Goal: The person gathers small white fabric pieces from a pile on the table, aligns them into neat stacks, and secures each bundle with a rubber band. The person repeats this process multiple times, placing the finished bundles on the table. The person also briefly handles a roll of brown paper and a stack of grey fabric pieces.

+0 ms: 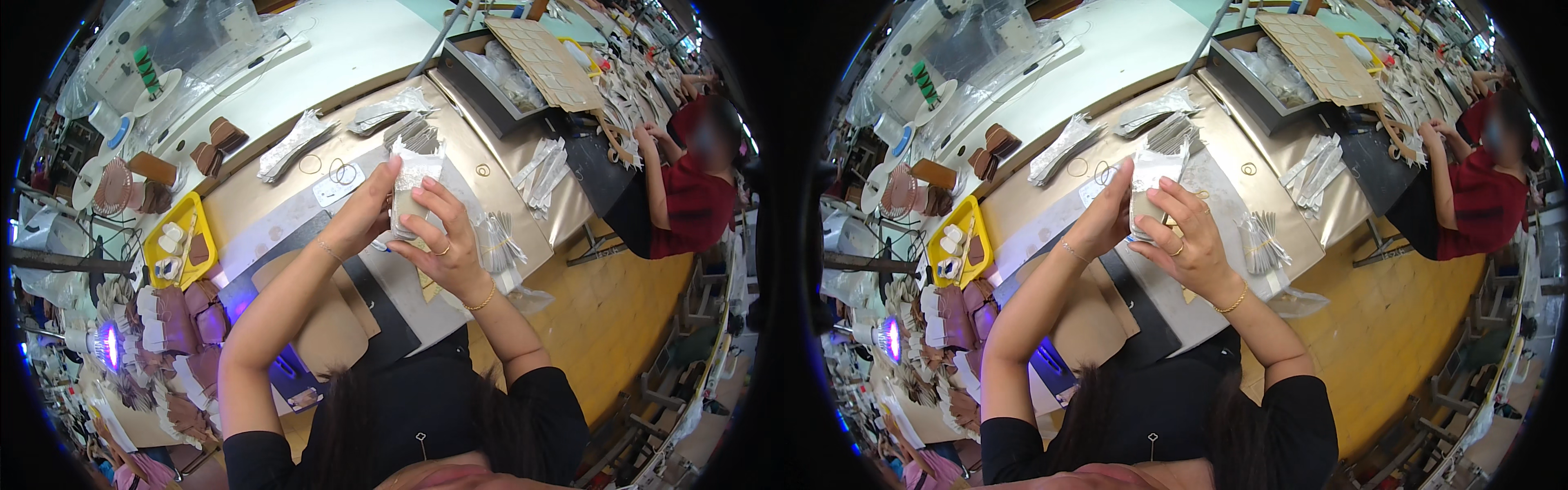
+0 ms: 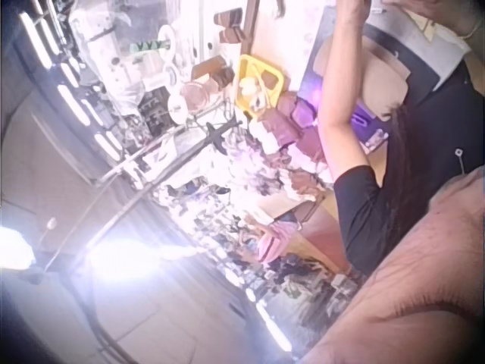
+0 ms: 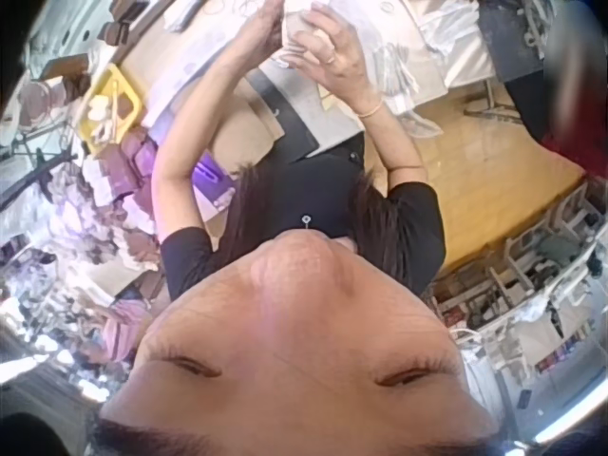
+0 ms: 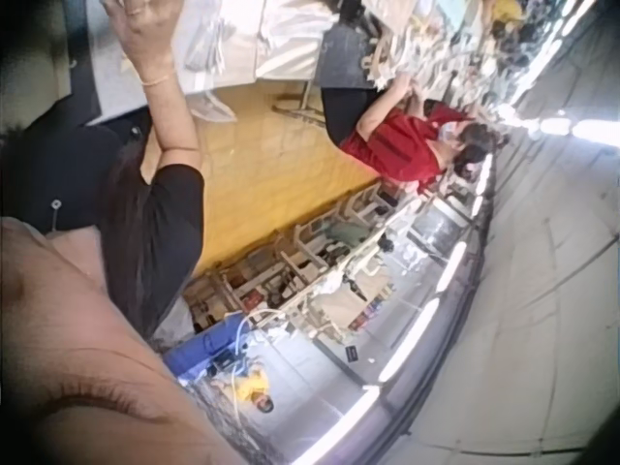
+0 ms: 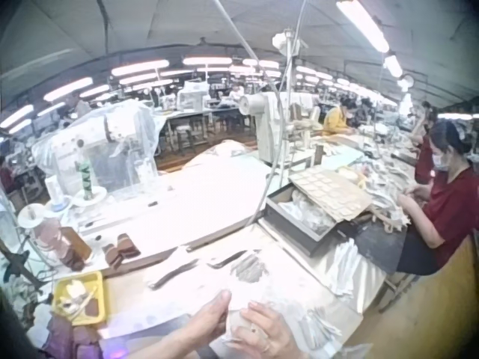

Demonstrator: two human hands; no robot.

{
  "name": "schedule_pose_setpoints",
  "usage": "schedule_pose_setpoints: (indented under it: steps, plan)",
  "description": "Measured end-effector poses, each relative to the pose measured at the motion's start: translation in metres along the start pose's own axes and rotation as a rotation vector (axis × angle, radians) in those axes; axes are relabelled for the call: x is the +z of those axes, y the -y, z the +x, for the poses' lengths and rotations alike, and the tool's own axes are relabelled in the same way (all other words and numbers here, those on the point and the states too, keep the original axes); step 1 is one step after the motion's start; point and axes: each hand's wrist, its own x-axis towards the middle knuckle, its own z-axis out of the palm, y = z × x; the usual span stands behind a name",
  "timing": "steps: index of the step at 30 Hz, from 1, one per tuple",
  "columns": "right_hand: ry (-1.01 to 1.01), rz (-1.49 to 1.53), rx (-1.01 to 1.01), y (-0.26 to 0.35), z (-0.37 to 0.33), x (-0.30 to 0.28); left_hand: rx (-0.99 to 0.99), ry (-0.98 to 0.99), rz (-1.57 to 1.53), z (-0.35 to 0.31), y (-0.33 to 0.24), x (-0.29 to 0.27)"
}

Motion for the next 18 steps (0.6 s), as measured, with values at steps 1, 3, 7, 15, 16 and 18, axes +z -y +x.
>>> schedule_pose_setpoints:
  steps: [1, 3, 7, 15, 16, 18]
  plan:
    - [-0.009, 0.092, 0.034, 0.000, -0.002, -0.001, 0.045, 0.009, 0.091, -0.001, 0.001, 0.001]
    - [-0.020, 0.276, 0.124, -0.001, -0.006, -0.006, 0.008, 0.020, 0.186, -0.001, 0.000, 0.003]
    - [-0.173, 0.610, 0.336, -0.029, -0.008, -0.030, -0.008, 0.056, 0.108, 0.001, -0.001, 0.007]
    - [0.393, -0.155, 0.733, -0.201, -0.028, -0.057, -0.083, 0.007, 0.030, 0.002, -0.003, 0.000]
    - [0.389, -0.158, 0.684, -0.214, -0.037, -0.051, -0.073, -0.012, 0.046, 0.003, -0.001, -0.001]
    - [0.455, -0.231, 0.701, -0.236, -0.044, -0.039, -0.134, -0.077, 0.021, 0.007, 0.002, -0.003]
